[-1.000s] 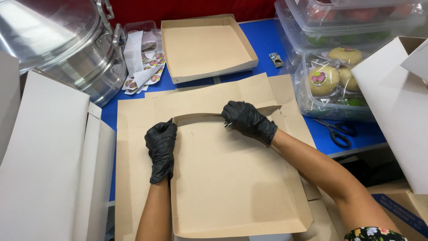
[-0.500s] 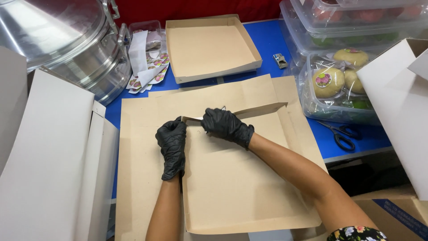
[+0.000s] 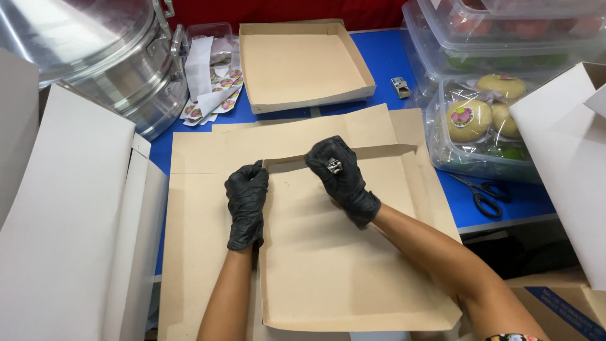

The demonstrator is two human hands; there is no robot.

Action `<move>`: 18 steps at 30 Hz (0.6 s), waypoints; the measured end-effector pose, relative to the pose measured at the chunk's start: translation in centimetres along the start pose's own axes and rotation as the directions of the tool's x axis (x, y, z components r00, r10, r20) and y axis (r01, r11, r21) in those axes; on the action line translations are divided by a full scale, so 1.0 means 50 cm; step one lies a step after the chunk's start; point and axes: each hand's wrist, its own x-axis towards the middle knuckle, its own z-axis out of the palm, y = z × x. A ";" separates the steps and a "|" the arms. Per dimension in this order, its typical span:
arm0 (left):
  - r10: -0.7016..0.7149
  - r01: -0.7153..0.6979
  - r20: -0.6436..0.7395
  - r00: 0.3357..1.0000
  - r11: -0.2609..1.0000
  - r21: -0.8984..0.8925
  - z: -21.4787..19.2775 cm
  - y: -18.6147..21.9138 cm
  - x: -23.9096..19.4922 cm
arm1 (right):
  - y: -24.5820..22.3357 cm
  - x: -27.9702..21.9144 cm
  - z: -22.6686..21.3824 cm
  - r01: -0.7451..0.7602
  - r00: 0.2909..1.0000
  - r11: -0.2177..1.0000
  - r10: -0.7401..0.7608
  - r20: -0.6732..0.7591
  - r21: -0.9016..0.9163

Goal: Assembling cardboard pastry boxes using a manual hand stapler.

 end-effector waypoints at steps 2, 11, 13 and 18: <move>0.069 -0.066 0.167 0.984 0.998 -0.022 0.015 0.014 0.010 | 0.042 -0.070 0.036 -0.546 0.816 0.749 0.576 0.038 0.375; 0.208 -0.276 0.284 0.936 0.935 0.224 0.044 0.037 0.029 | 0.087 -0.125 -0.015 -0.316 0.927 0.947 0.295 0.233 0.058; 0.348 -0.414 0.263 0.900 0.871 0.263 0.104 -0.009 0.063 | 0.107 -0.130 -0.017 -0.339 0.907 0.937 0.302 0.293 0.083; 0.804 -0.800 0.225 0.551 0.430 0.419 0.198 -0.075 0.136 | 0.085 -0.075 -0.050 -0.588 0.804 0.730 0.483 0.346 0.347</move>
